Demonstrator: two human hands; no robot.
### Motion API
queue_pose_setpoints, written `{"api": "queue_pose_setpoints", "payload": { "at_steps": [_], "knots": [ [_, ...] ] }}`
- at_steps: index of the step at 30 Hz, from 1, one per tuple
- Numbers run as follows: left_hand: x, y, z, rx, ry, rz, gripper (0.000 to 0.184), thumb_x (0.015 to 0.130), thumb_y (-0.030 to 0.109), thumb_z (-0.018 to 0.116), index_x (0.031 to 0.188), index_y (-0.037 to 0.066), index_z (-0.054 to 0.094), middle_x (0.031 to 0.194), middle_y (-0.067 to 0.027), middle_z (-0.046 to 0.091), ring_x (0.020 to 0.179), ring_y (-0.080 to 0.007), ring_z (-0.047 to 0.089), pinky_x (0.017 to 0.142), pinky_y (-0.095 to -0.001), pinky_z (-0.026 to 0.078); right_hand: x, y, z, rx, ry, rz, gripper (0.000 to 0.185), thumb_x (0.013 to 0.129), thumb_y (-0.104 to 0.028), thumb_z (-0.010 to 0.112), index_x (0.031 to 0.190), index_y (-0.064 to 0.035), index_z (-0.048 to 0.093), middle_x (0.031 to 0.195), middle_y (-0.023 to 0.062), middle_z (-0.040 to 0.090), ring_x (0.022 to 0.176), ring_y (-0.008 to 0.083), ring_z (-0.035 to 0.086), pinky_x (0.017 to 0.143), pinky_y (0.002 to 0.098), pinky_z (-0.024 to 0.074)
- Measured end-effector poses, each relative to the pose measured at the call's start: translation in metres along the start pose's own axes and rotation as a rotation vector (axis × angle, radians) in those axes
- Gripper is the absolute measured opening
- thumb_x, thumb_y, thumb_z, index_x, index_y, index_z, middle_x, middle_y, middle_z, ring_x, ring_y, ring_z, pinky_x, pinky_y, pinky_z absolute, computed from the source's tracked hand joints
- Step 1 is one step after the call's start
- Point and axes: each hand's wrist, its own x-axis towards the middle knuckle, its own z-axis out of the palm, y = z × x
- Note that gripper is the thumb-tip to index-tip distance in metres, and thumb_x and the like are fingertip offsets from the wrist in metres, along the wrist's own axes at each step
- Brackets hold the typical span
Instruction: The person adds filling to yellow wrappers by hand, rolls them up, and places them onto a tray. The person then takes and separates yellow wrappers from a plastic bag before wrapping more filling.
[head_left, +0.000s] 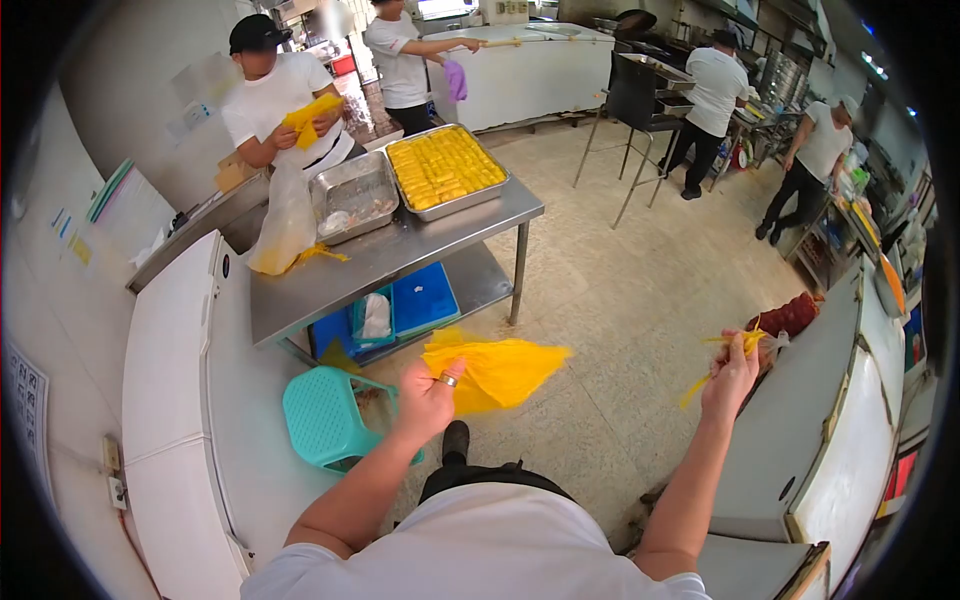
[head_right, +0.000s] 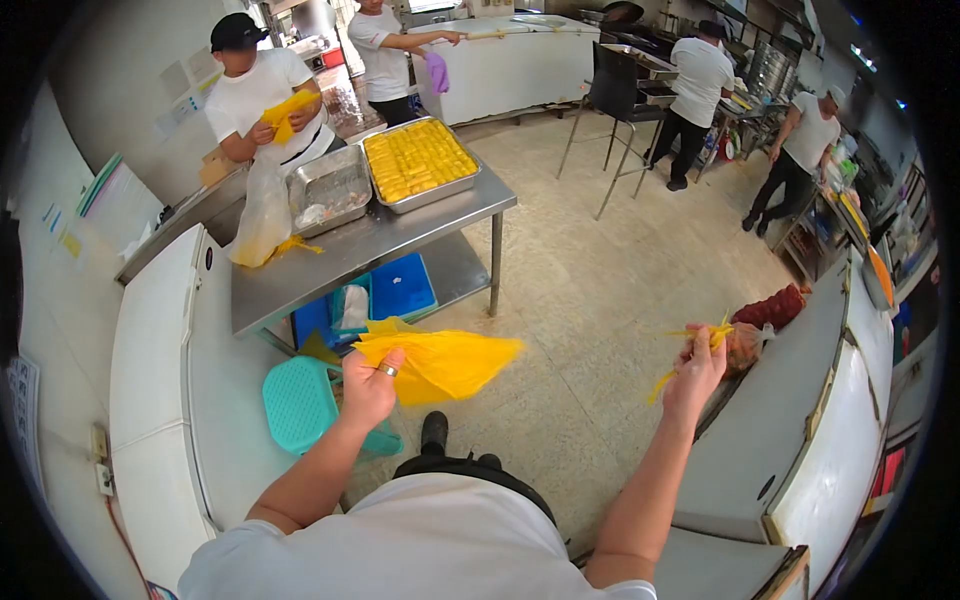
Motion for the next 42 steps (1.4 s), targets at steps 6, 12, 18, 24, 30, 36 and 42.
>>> {"api": "queue_pose_setpoints", "payload": {
  "at_steps": [6,12,18,24,30,36,42],
  "knots": [
    [-0.004,-0.002,0.009,0.133,-0.136,0.041,0.017,0.106,0.009,0.067,0.119,-0.001,0.075,0.103,-0.0095,0.08,0.093,-0.0159,0.072,0.085,-0.0325,0.056,-0.006,0.009,0.018,0.182,-0.044,0.04,0.009,0.113,-0.015,0.057,0.116,-0.0072,0.06,0.083,0.0029,0.058,0.074,0.0174,0.059,0.068,0.0339,0.0488],
    [-0.005,0.003,0.025,0.156,-0.224,0.036,0.016,0.102,0.005,0.067,0.115,0.0,0.077,0.099,-0.0125,0.08,0.084,-0.0203,0.074,0.079,-0.0338,0.056,-0.034,-0.01,0.04,0.39,-0.314,0.389,0.013,0.115,-0.016,0.05,0.123,-0.0087,0.057,0.087,0.0019,0.057,0.068,0.0147,0.052,0.061,0.0322,0.0448],
    [0.0,0.004,0.036,0.192,-0.282,0.237,0.022,0.095,-0.002,0.068,0.115,0.002,0.076,0.101,-0.0154,0.08,0.086,-0.0272,0.077,0.076,-0.0363,0.057,-0.079,-0.041,0.082,0.347,-0.414,0.569,0.017,0.115,-0.015,0.049,0.118,-0.0032,0.06,0.089,0.0037,0.059,0.066,0.015,0.054,0.058,0.0313,0.0442],
    [0.007,0.004,0.043,0.122,-0.385,0.3,0.02,0.098,0.003,0.071,0.117,0.003,0.076,0.103,-0.0132,0.079,0.089,-0.027,0.077,0.077,-0.0359,0.058,-0.103,-0.045,0.093,0.31,-0.685,0.658,0.014,0.113,-0.014,0.053,0.111,-0.0049,0.063,0.09,0.005,0.063,0.069,0.0158,0.058,0.06,0.0321,0.0457],
    [0.009,-0.012,0.05,0.131,-0.394,0.337,0.021,0.094,0.006,0.075,0.115,0.004,0.077,0.1,-0.0142,0.079,0.085,-0.0319,0.077,0.074,-0.0379,0.058,-0.121,-0.047,0.1,0.064,-0.804,0.598,0.011,0.105,-0.014,0.069,0.11,-0.0054,0.072,0.087,0.001,0.065,0.068,0.01,0.056,0.06,0.0267,0.0448],
    [0.007,-0.015,0.052,0.176,-0.474,0.254,0.032,0.088,-0.002,0.064,0.116,0.003,0.077,0.096,-0.0202,0.077,0.082,-0.0373,0.075,0.071,-0.0406,0.057,-0.139,-0.055,0.121,-0.377,-0.948,0.195,0.014,0.088,-0.003,0.082,0.102,0.0018,0.08,0.085,0.0047,0.072,0.076,0.0138,0.066,0.068,0.0303,0.0522],
    [0.008,-0.007,0.059,0.182,-0.501,0.1,0.028,0.09,-0.002,0.061,0.114,0.001,0.076,0.095,-0.0192,0.077,0.082,-0.0301,0.075,0.072,-0.0382,0.056,-0.137,-0.052,0.125,-0.6,-1.045,-0.212,0.022,0.078,0.0,0.086,0.1,0.0007,0.082,0.085,0.011,0.072,0.075,0.0256,0.068,0.069,0.035,0.0537]
  ]
}}
